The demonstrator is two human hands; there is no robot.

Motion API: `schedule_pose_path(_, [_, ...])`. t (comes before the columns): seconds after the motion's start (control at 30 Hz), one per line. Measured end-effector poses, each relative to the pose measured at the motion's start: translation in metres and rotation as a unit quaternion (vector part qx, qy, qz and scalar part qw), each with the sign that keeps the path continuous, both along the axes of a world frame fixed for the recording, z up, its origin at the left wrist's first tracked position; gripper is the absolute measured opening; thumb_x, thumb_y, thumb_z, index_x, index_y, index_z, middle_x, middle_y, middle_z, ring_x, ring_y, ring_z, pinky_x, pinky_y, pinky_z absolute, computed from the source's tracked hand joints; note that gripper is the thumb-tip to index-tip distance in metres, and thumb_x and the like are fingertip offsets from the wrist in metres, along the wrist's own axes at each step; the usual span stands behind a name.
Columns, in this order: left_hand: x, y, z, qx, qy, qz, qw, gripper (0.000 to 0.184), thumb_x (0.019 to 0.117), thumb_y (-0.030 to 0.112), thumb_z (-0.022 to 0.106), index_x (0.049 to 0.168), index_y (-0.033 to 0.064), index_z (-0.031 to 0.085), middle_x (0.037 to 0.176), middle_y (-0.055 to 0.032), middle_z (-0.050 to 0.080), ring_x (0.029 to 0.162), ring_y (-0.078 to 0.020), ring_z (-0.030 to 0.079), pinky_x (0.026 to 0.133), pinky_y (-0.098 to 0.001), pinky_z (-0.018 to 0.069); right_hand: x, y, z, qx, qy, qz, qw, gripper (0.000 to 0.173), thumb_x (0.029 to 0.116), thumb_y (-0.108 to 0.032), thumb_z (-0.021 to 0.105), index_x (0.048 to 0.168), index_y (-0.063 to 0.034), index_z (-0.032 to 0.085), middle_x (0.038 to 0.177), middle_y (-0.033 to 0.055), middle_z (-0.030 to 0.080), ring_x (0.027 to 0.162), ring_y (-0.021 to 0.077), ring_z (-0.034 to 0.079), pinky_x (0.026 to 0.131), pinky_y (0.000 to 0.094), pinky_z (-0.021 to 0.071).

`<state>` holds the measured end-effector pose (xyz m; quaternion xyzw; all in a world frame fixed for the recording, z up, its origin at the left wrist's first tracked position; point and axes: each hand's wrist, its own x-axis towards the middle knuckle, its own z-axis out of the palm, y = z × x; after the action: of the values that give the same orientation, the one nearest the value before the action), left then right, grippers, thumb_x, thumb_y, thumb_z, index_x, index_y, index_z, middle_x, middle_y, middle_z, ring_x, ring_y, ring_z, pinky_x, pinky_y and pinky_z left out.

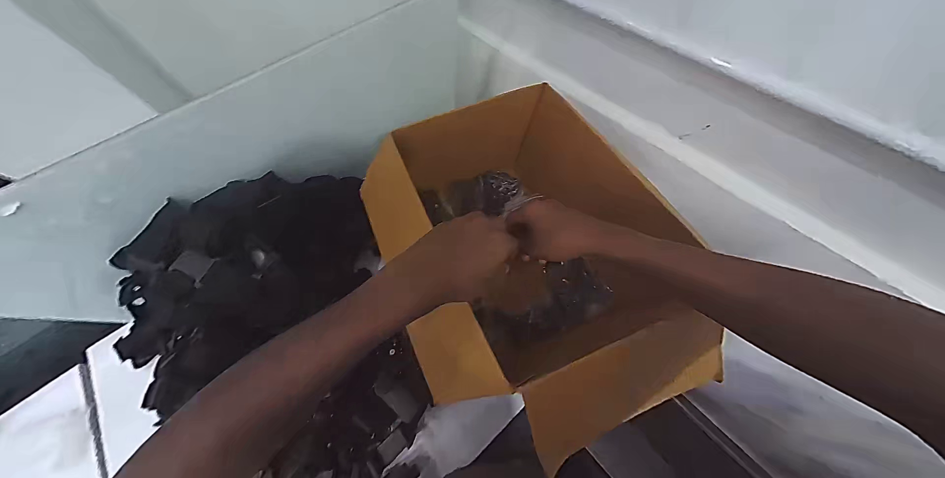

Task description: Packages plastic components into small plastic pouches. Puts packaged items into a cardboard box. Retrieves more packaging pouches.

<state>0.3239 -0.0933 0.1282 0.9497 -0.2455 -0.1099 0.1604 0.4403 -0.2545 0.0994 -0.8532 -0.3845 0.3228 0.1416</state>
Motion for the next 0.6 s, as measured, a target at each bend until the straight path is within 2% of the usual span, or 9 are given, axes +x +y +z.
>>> schedule_pose_path(0.03, [0.017, -0.005, -0.002, 0.042, 0.066, -0.008, 0.997, 0.020, 0.1022, 0.020, 0.060, 0.108, 0.0053, 0.073, 0.109, -0.0123, 0.068, 0.108, -0.0289, 0.065, 0.094, -0.0491, 0.0523, 0.014, 0.001, -0.010, -0.036, -0.002, 0.009, 0.999, 0.008, 0.0955, -0.012, 0.069, 0.097, -0.0044, 0.072, 0.078, 0.0104, 0.069, 0.066, 0.0229, 0.068, 0.066, 0.0451, 0.0579])
schedule_pose_path(0.13, [0.062, -0.020, -0.025, 0.154, 0.193, -0.013, 0.969, 0.018, 0.0992, 0.019, 0.064, 0.104, 0.0026, 0.070, 0.104, -0.0172, 0.068, 0.101, -0.0355, 0.066, 0.086, -0.0582, 0.0533, 0.041, 0.002, -0.042, -0.110, -0.042, 0.038, 0.992, 0.018, 0.0909, -0.020, 0.074, 0.091, -0.0016, 0.070, 0.087, 0.0164, 0.068, 0.084, 0.0345, 0.067, 0.076, 0.0582, 0.0540])
schedule_pose_path(0.17, [0.074, -0.026, -0.032, 0.189, 0.226, -0.015, 0.956, 0.017, 0.0966, 0.017, 0.066, 0.104, 0.0019, 0.070, 0.101, -0.0190, 0.067, 0.097, -0.0381, 0.066, 0.082, -0.0609, 0.0529, 0.045, 0.002, -0.049, -0.132, -0.048, 0.041, 0.989, 0.021, 0.0920, -0.019, 0.073, 0.095, 0.0009, 0.070, 0.094, 0.0195, 0.068, 0.091, 0.0380, 0.066, 0.081, 0.0605, 0.0515])
schedule_pose_path(0.27, [0.102, -0.038, -0.048, 0.284, 0.294, -0.040, 0.912, 0.028, 0.0938, 0.021, 0.070, 0.117, 0.0055, 0.069, 0.110, -0.0217, 0.067, 0.104, -0.0427, 0.065, 0.083, -0.0664, 0.0515, 0.051, 0.003, -0.078, -0.169, -0.058, 0.029, 0.983, 0.028, 0.0937, -0.019, 0.071, 0.111, 0.0029, 0.067, 0.112, 0.0240, 0.066, 0.109, 0.0434, 0.063, 0.092, 0.0648, 0.0488])
schedule_pose_path(0.37, [0.115, -0.046, -0.056, 0.338, 0.311, -0.052, 0.887, 0.031, 0.0908, 0.021, 0.071, 0.116, 0.0046, 0.068, 0.113, -0.0228, 0.066, 0.107, -0.0442, 0.063, 0.083, -0.0669, 0.0501, 0.050, 0.002, -0.097, -0.164, -0.071, 0.007, 0.984, 0.021, 0.0931, -0.015, 0.069, 0.106, 0.0013, 0.068, 0.110, 0.0237, 0.067, 0.106, 0.0440, 0.065, 0.086, 0.0652, 0.0522])
schedule_pose_path(0.43, [0.120, -0.046, -0.062, 0.340, 0.319, -0.047, 0.883, 0.035, 0.0902, 0.022, 0.072, 0.121, 0.0061, 0.067, 0.117, -0.0234, 0.066, 0.110, -0.0451, 0.063, 0.085, -0.0678, 0.0501, 0.050, 0.001, -0.101, -0.157, -0.059, -0.016, 0.986, 0.023, 0.0955, -0.016, 0.066, 0.109, 0.0024, 0.067, 0.116, 0.0254, 0.066, 0.110, 0.0457, 0.063, 0.089, 0.0665, 0.0508])
schedule_pose_path(0.5, [0.119, -0.047, -0.061, 0.343, 0.323, -0.036, 0.881, 0.035, 0.0908, 0.024, 0.072, 0.120, 0.0045, 0.067, 0.119, -0.0242, 0.065, 0.112, -0.0452, 0.062, 0.087, -0.0674, 0.0498, 0.047, 0.001, -0.098, -0.162, -0.042, -0.023, 0.986, 0.025, 0.0987, -0.016, 0.061, 0.111, 0.0055, 0.064, 0.119, 0.0286, 0.063, 0.113, 0.0487, 0.061, 0.089, 0.0688, 0.0495])
schedule_pose_path(0.6, [0.116, -0.046, -0.054, 0.354, 0.314, -0.017, 0.881, 0.033, 0.0930, 0.024, 0.069, 0.114, -0.0013, 0.066, 0.116, -0.0263, 0.065, 0.110, -0.0463, 0.062, 0.084, -0.0679, 0.0495, 0.041, 0.008, -0.079, -0.188, -0.028, -0.029, 0.981, 0.030, 0.0992, -0.021, 0.062, 0.111, 0.0062, 0.064, 0.118, 0.0294, 0.064, 0.113, 0.0491, 0.062, 0.088, 0.0688, 0.0495])
